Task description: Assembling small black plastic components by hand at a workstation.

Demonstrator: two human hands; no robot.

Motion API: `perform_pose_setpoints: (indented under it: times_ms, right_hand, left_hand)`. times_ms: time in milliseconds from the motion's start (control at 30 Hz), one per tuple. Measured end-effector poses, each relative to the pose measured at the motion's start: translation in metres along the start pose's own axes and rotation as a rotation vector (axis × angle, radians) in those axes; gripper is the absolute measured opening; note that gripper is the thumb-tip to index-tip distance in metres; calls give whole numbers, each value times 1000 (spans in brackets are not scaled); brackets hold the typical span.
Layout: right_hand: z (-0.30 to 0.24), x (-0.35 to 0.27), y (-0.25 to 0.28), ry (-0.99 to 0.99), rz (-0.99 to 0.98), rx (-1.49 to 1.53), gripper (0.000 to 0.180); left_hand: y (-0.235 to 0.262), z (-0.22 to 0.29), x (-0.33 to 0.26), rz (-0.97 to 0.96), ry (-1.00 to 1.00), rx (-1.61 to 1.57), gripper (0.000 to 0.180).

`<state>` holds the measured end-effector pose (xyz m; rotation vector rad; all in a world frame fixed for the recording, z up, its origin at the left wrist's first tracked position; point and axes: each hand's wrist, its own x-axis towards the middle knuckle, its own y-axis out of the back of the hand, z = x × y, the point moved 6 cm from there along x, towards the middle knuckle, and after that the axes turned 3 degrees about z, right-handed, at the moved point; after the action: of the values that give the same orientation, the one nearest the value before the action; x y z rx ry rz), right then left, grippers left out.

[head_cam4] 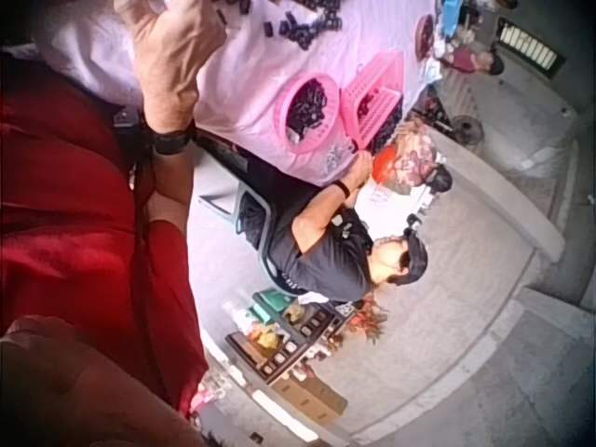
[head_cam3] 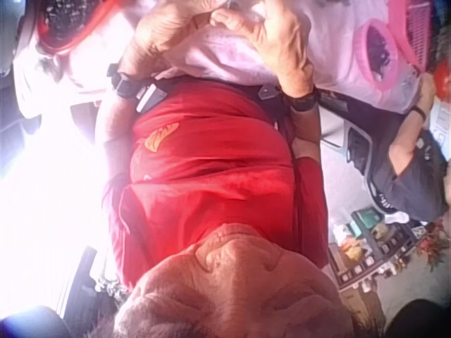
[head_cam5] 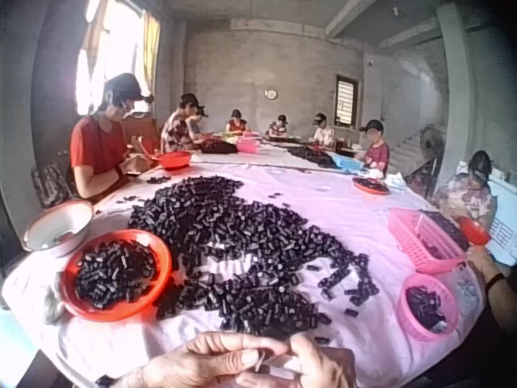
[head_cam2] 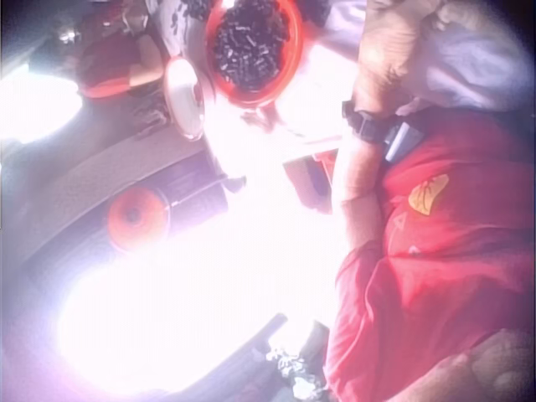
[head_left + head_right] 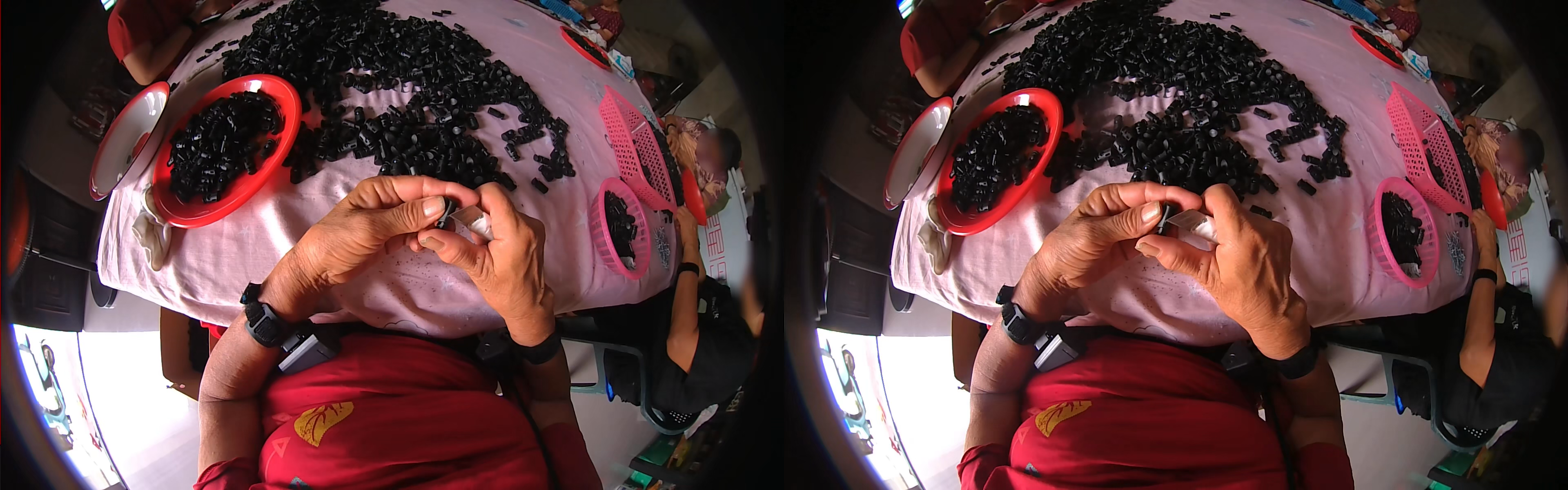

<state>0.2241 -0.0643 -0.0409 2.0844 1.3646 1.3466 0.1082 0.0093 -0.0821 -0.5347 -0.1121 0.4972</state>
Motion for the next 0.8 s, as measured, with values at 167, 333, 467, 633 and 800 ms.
perform_pose_setpoints:
  times_ms: [167,333,467,633,800]
  right_hand:
    - [0,0,1,7,25,10,52]
    - [2,-1,-1,-14,22,-16,54]
    - [0,0,-1,0,20,-78,54]
    - [0,1,0,39,52,-126,54]
    - [1,0,-2,46,65,-119,54]
  left_hand:
    - [-1,2,-1,13,0,16,37]
    - [-2,3,-1,0,7,-15,37]
    - [0,1,-1,7,10,-8,38]
    - [0,0,0,22,13,-31,38]
    - [1,-1,1,18,3,-30,38]
